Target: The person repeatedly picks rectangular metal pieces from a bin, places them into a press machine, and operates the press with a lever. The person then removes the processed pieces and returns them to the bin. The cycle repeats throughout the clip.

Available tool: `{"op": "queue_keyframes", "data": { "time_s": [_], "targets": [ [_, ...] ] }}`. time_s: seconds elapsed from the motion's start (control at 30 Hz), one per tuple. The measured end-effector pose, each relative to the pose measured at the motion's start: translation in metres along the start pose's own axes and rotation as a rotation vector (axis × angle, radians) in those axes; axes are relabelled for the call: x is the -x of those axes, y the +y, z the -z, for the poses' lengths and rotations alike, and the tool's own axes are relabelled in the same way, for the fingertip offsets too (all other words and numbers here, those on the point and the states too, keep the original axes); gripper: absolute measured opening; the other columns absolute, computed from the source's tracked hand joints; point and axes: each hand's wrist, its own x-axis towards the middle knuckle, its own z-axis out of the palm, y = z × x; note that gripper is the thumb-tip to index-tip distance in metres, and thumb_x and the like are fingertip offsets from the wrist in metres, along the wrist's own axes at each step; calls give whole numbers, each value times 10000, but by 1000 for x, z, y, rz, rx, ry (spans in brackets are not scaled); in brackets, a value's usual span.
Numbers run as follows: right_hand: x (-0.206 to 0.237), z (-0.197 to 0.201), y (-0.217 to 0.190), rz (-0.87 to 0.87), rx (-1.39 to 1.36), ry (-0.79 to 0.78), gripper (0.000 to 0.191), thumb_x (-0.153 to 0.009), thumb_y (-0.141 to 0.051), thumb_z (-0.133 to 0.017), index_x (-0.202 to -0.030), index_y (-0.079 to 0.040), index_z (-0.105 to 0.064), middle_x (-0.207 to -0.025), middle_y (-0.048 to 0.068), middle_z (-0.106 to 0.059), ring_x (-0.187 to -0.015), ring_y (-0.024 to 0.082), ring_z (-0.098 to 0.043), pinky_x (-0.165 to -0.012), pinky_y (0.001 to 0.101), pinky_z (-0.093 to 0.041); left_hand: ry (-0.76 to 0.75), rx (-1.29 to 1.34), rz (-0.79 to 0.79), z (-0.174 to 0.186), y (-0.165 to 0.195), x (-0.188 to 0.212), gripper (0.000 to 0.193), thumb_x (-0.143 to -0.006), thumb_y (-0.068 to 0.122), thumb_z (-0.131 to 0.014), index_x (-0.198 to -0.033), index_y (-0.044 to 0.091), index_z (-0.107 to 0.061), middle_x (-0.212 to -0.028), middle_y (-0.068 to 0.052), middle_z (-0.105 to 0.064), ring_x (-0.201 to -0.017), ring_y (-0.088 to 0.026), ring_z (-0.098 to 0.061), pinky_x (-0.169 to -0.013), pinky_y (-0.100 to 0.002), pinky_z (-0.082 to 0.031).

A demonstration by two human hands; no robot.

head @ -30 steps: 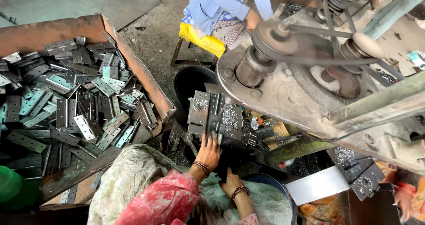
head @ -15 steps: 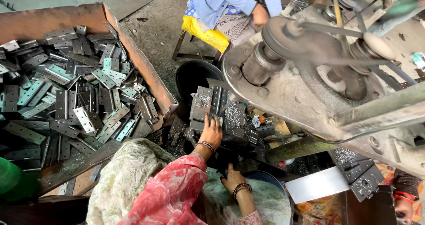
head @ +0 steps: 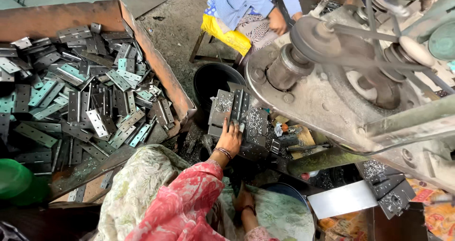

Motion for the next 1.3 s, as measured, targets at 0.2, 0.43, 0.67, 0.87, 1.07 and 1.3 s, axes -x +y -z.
{"op": "queue_keyframes", "data": {
  "time_s": [0.2,0.43,0.67,0.87,1.07,1.3],
  "targets": [
    [-5,48,9,45,40,-99,890,-840,-303,-763,-1538,-65,-266,-1104,325,-688,-1074,470,-672,-924,507,-567,-5,94,138,6,-5,10,432,-1009,353,-437,-1261,109,-688,-1523,-118,-476,-1484,-407,-268,-1106,-834,-56],
    [-8,46,17,83,59,-81,800,-857,-302,-725,-1513,-69,-329,-1094,312,-697,-1041,476,-681,-901,529,-568,-105,161,153,4,-8,-14,359,-1021,322,-470,-1136,154,-765,-1539,-88,-476,-1521,-409,-236,-1119,-842,-57],
    [-1,-12,7,-38,-57,-9,875,-851,-293,-702,-1588,-198,-241,-1152,277,-689,-1068,475,-669,-906,557,-550,-59,124,131,3,-11,-16,368,-1026,327,-455,-1170,165,-753,-1595,-95,-431,-1509,-402,-244,-1116,-826,-66],
    [-6,20,11,35,-15,4,942,-803,-304,-769,-1566,-130,-243,-1149,304,-673,-1093,483,-645,-945,535,-543,-69,119,166,5,-14,-8,430,-994,302,-459,-1340,156,-668,-1561,-66,-445,-1508,-416,-207,-1102,-839,-53],
    [-10,65,16,86,119,-126,842,-841,-339,-748,-1519,-55,-337,-1090,291,-710,-1047,448,-699,-909,502,-577,-137,161,218,7,-24,-21,392,-1028,297,-433,-1302,187,-691,-1599,-14,-428,-1538,-392,-196,-1134,-813,-37],
    [-8,9,13,-2,-49,36,883,-812,-292,-740,-1565,-229,-284,-1125,256,-692,-1028,462,-679,-850,555,-571,-118,143,209,11,-24,-30,385,-998,275,-468,-1302,191,-689,-1595,-35,-421,-1522,-401,-202,-1108,-836,-51]
  ]
}}
